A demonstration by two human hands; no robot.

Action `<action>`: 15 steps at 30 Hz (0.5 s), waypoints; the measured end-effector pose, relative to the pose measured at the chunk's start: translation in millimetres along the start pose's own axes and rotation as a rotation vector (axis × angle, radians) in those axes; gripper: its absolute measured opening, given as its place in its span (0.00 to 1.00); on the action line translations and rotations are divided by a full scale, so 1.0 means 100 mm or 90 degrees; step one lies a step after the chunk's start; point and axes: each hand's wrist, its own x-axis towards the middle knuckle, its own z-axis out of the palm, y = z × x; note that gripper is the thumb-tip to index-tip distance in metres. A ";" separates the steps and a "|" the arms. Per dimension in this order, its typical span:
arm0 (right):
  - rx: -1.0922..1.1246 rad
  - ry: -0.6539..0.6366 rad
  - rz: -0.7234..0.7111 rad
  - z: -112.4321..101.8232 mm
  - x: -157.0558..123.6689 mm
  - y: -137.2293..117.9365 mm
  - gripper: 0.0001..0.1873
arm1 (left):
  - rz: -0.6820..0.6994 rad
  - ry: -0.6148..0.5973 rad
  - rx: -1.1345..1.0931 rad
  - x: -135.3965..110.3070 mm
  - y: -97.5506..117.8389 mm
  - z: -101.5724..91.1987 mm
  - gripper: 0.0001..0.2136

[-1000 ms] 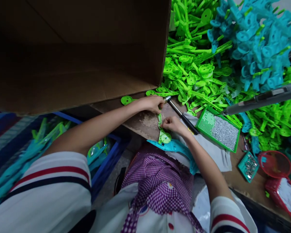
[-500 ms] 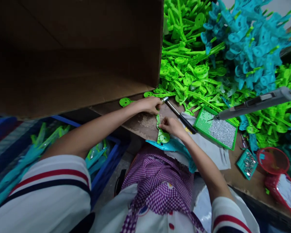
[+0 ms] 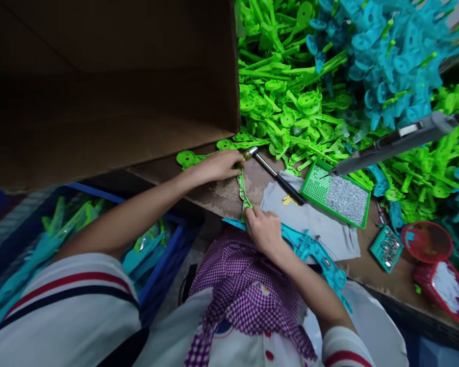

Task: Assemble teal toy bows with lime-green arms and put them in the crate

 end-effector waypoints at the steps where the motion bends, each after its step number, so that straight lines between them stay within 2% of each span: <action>1: 0.006 -0.013 0.001 -0.02 0.00 0.01 0.17 | 0.001 0.026 -0.018 -0.07 0.02 0.01 0.17; 4: 0.025 -0.046 0.002 -0.12 0.02 0.04 0.19 | 0.018 0.132 -0.081 -0.32 0.13 0.09 0.20; 6: 0.031 -0.058 0.000 -0.17 0.03 0.06 0.20 | 0.070 0.158 -0.128 -0.45 0.22 0.19 0.17; 10: 0.022 -0.052 0.014 -0.20 0.06 0.13 0.22 | 0.169 0.073 -0.202 -0.57 0.30 0.41 0.10; 15: 0.018 -0.045 0.049 -0.16 0.06 0.21 0.24 | 0.158 0.060 -0.247 -0.54 0.22 0.52 0.08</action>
